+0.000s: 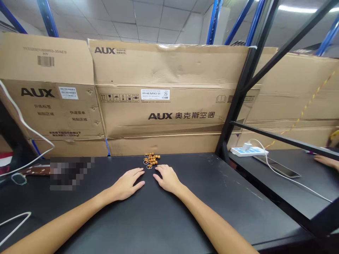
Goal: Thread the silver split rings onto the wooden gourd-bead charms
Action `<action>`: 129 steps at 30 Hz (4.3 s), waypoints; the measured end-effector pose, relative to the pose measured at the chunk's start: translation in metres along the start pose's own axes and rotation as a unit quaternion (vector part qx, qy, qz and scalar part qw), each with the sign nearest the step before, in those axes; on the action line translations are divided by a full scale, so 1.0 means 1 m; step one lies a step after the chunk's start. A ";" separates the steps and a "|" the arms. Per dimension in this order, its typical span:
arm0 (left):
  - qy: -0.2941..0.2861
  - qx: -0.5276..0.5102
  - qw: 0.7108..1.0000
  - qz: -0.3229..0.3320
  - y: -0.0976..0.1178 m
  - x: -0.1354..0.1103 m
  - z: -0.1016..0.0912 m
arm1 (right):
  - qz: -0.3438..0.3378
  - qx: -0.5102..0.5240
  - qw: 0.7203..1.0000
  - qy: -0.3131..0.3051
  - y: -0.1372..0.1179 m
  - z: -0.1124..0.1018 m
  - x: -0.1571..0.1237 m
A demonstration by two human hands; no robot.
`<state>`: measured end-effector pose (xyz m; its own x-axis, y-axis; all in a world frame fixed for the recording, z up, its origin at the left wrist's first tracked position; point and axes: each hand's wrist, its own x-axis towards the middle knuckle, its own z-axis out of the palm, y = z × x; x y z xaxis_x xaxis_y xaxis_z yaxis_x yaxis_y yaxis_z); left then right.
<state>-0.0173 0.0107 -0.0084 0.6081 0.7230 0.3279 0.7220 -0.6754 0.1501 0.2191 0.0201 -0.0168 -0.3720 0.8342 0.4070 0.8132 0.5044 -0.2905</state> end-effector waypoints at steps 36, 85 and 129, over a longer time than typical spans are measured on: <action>0.013 0.012 1.000 0.004 0.000 -0.001 0.004 | -0.015 0.065 0.991 0.113 -0.023 0.000 -0.005; -0.016 -0.021 0.999 0.038 0.002 0.004 -0.006 | -0.024 -0.025 0.997 0.068 -0.019 0.011 -0.003; 0.023 -0.172 0.979 0.107 0.009 0.007 -0.010 | -0.080 0.043 0.996 0.021 -0.026 0.003 -0.005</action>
<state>-0.0095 0.0081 0.0047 0.7124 0.5580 0.4256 0.4218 -0.8251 0.3758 0.1983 0.0030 -0.0138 -0.4730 0.7333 0.4884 0.7035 0.6481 -0.2916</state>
